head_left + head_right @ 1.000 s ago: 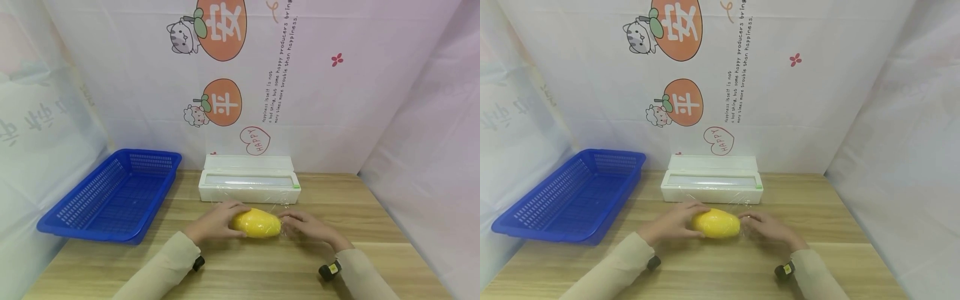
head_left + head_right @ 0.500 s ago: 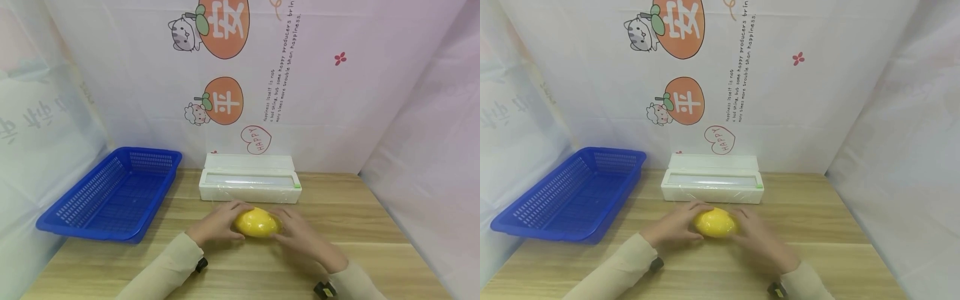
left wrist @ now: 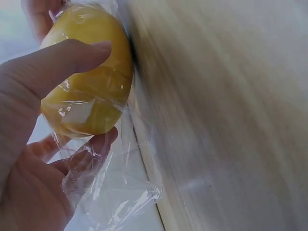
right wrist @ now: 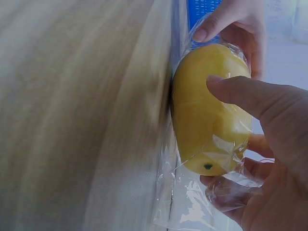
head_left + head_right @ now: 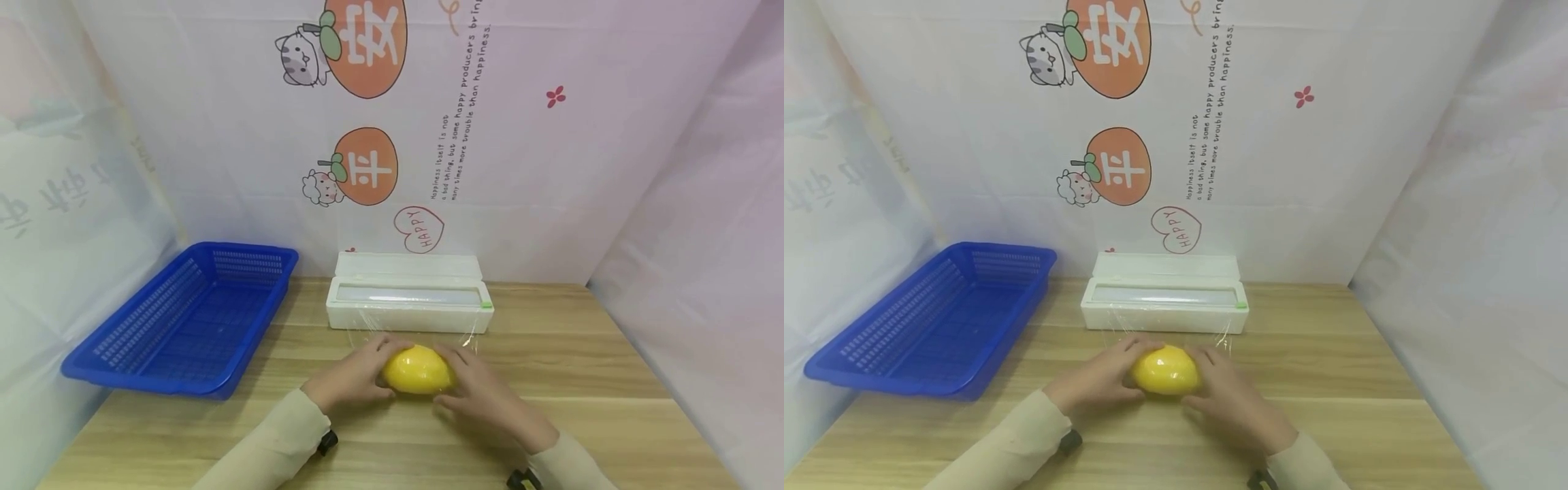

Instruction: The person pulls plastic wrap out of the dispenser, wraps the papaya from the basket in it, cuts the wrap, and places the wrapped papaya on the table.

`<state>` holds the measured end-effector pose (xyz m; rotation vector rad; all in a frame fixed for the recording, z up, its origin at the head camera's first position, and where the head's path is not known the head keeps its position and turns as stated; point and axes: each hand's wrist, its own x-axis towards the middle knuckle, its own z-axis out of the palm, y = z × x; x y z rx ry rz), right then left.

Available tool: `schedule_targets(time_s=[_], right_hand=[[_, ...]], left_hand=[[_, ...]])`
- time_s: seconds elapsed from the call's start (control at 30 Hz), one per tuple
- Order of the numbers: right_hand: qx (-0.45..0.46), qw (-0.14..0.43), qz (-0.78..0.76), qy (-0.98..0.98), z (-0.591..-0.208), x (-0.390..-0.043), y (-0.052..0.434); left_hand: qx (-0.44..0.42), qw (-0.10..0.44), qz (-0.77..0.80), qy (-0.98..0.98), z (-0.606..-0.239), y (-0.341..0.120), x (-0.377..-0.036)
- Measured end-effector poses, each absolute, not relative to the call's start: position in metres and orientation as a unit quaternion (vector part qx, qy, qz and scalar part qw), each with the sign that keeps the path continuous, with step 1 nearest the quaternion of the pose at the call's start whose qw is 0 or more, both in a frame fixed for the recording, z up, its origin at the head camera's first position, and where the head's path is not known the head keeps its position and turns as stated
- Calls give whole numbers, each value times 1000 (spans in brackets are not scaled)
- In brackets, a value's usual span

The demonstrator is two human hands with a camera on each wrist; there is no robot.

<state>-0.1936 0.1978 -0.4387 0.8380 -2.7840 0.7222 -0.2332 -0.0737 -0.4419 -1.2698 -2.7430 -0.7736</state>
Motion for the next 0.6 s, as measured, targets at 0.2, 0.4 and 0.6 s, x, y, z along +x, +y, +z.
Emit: schedule_targets(time_s=[0.2,0.4,0.6], right_hand=[[281,62,247,-925,-439,-192,198],[269,54,258,-926,-439,-195,196],[253,28,276,-927,-439,-195,197]], left_hand=[[-406,7,-252,-878,-439,-73,-229],[-384,-13,-271,-882,-439,-75,-231],[-374,-28,-264,-888,-434,-75,-230]])
